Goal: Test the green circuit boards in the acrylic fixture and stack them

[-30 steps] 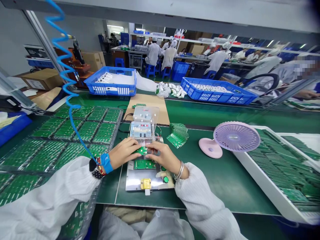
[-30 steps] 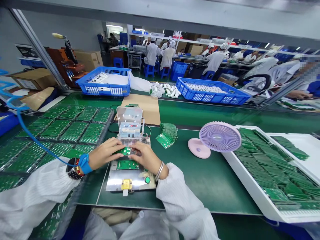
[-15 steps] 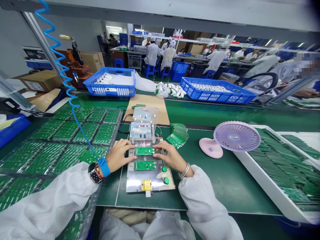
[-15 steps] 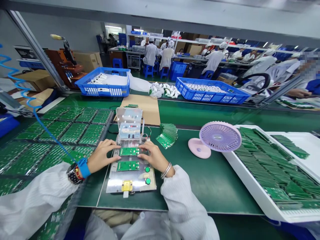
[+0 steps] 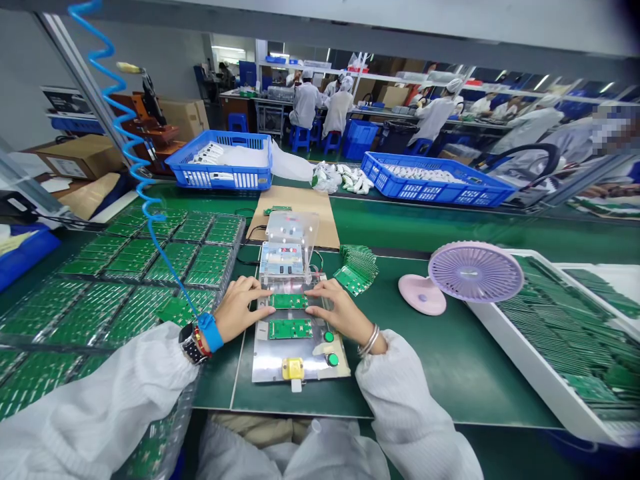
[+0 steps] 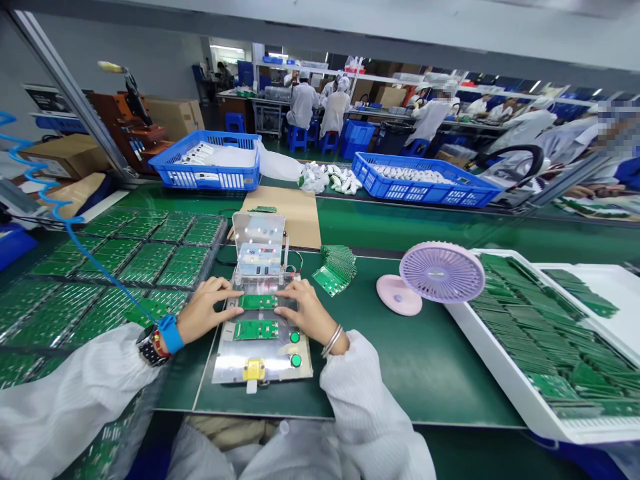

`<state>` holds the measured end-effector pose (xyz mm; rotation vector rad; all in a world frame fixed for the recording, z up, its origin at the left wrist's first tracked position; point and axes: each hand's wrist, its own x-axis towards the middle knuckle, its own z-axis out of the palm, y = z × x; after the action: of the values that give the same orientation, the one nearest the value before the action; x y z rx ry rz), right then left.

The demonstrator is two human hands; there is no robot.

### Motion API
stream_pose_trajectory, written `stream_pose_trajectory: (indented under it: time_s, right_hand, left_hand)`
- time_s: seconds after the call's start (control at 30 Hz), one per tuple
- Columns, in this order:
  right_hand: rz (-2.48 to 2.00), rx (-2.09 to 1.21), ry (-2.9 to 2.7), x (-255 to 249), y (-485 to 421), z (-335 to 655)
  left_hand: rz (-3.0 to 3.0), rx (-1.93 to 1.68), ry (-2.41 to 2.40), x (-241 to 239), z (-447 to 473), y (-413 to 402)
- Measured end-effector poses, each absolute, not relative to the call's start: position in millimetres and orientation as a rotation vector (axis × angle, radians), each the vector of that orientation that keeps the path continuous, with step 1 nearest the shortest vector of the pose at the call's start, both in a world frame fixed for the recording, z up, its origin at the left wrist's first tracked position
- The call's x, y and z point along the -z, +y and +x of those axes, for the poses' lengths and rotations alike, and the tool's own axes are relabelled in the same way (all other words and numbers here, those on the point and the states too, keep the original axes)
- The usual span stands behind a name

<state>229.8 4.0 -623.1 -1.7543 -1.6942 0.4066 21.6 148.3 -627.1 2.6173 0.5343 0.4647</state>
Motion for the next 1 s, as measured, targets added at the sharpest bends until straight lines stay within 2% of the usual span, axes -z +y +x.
stream_pose_trajectory:
  time_s: [0.37, 0.57, 0.7, 0.8, 0.93, 1.0]
  right_hand:
    - [-1.858, -0.386, -1.721, 618.4, 6.0, 226.3]
    - [-1.770, -0.549, -1.667, 602.6, 6.8, 243.2]
    - [-1.755, -0.390, -1.463, 585.2, 20.9, 258.6]
    - [-1.598, -0.303, -1.338, 575.2, 42.2, 260.8]
    - [-1.317, -0.484, -1.314, 569.5, 67.6, 248.0]
    - [-1.272, -0.459, -1.258, 569.5, 68.1, 237.7]
  left_hand:
    - [2.582, -0.500, 0.557, 628.5, 22.4, 147.3]
    - [2.603, -0.398, 0.568, 620.4, 19.0, 145.9]
    - [2.613, -0.326, 0.613, 604.4, 8.1, 146.3]
    - [2.620, -0.299, 0.632, 591.8, -2.8, 149.6]
    - [2.624, -0.308, 0.689, 580.9, -17.6, 160.0]
    - [2.604, -0.320, 0.735, 578.2, -25.6, 166.1]
